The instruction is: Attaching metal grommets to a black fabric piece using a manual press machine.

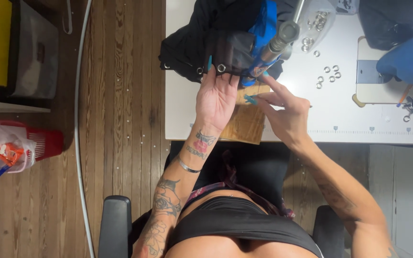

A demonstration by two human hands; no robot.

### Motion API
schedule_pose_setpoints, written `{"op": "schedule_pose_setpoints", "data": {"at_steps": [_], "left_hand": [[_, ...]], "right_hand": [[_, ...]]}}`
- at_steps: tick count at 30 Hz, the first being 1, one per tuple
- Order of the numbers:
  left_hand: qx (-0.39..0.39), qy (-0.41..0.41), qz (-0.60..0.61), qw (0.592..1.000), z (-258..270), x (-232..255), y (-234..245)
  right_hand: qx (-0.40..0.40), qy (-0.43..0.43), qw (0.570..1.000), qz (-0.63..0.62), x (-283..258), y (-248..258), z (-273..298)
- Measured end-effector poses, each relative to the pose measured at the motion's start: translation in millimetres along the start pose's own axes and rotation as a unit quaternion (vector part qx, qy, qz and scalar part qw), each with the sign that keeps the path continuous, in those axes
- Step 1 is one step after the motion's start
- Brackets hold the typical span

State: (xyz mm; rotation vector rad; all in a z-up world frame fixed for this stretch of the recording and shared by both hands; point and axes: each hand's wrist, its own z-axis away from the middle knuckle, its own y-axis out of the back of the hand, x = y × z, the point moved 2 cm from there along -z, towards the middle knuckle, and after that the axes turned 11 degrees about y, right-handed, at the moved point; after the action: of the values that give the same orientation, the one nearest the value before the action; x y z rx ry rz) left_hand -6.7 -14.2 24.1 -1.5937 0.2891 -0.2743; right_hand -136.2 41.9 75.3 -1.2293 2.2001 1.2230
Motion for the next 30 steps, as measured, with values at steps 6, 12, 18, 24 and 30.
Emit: {"op": "schedule_pose_setpoints", "data": {"at_steps": [6, 12, 18, 24, 30], "left_hand": [[0.004, 0.003, 0.003, 1.000, 2.4, -3.1, 9.1], [0.019, -0.003, 0.013, 1.000, 3.1, 1.1, 22.2], [0.034, -0.004, 0.009, 0.999, -1.6, 0.0, 58.2], [0.022, -0.008, 0.014, 1.000, -2.8, -0.9, 34.7], [0.011, -0.001, 0.007, 1.000, -12.6, -1.2, 51.1]], "right_hand": [[-0.012, 0.024, 0.999, -0.020, 3.1, -6.7, 2.6], [0.013, 0.052, 0.999, 0.012, 9.4, -3.6, 11.5], [0.071, -0.105, 0.987, -0.097, 2.2, 0.9, 11.8], [0.190, -0.394, 0.838, -0.325, 9.9, 8.4, 17.2], [0.201, -0.435, 0.797, -0.369, 15.1, 11.5, 34.5]]}}
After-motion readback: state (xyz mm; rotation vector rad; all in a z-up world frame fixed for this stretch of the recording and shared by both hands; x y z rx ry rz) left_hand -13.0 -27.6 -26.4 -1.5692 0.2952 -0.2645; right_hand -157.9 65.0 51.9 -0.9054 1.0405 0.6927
